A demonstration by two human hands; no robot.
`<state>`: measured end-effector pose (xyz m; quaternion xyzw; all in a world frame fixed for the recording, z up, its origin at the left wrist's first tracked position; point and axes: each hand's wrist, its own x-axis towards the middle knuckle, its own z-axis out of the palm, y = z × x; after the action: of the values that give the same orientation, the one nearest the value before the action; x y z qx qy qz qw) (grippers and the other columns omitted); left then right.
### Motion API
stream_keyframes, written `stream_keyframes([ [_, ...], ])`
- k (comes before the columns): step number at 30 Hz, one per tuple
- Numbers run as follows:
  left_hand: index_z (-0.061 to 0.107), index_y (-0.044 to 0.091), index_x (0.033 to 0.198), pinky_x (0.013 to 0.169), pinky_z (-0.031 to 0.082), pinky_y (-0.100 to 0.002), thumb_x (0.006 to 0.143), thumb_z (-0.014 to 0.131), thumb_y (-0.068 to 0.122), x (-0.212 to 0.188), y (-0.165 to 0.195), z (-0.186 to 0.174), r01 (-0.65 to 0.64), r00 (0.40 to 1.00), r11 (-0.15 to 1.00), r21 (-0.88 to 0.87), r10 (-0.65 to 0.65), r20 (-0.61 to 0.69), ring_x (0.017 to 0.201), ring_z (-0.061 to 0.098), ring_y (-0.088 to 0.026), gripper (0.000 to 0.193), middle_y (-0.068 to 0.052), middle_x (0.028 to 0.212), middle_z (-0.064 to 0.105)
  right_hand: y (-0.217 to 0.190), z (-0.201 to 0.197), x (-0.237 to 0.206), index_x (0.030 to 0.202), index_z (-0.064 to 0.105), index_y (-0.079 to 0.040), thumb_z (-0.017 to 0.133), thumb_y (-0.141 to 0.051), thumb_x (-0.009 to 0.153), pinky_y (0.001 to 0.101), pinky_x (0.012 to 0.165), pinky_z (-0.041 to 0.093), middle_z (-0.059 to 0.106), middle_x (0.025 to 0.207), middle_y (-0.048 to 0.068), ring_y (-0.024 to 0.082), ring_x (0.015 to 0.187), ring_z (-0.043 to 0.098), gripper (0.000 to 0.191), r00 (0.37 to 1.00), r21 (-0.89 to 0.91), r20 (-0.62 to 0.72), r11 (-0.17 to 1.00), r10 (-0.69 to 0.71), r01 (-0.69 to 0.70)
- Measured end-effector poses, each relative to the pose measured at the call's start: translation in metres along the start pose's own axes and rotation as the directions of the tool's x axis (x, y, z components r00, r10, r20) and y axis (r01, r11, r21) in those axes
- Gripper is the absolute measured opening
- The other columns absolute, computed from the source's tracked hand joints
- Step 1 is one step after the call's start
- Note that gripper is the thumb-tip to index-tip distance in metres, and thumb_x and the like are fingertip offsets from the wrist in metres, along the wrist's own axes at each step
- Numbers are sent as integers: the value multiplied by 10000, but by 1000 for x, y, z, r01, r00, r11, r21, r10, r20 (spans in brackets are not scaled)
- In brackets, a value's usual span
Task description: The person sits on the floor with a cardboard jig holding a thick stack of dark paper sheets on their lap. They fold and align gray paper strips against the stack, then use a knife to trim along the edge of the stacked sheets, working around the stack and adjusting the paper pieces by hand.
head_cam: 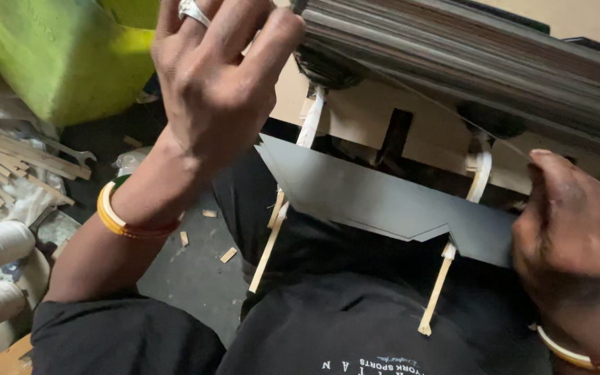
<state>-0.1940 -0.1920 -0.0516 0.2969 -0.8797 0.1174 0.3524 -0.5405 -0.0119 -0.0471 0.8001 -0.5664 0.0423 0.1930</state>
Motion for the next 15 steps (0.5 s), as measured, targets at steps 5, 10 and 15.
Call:
stream_keyframes([
  [5, 707, 69, 1058, 793, 422, -369, 925, 667, -56, 9, -2, -7, 126, 985, 992, -14, -124, 118, 834, 615, -240, 187, -75, 916, 626, 4, 5, 16, 1275, 702, -10, 734, 57, 1090, 324, 870, 580, 736, 1061, 162, 266, 979, 736, 200, 991, 190, 36, 973, 127, -131],
  [10, 669, 64, 1056, 829, 454, -378, 947, 661, -17, 14, 1, -9, 68, 998, 998, -7, -68, 13, 851, 631, -243, 135, -67, 946, 650, 15, -1, 21, 1277, 683, 27, 736, 97, 1043, 359, 883, 573, 726, 1076, 186, 303, 973, 728, 250, 1000, 157, -12, 988, 12, -9],
  [15, 682, 42, 887, 857, 484, -451, 932, 798, 3, 15, 9, -13, 96, 995, 994, -43, -96, 2, 753, 626, -244, 130, -88, 855, 649, 16, -14, 26, 1310, 672, 34, 714, 128, 1042, 361, 919, 575, 724, 1102, 180, 306, 1015, 738, 287, 1000, 114, 21, 993, -10, 7],
])
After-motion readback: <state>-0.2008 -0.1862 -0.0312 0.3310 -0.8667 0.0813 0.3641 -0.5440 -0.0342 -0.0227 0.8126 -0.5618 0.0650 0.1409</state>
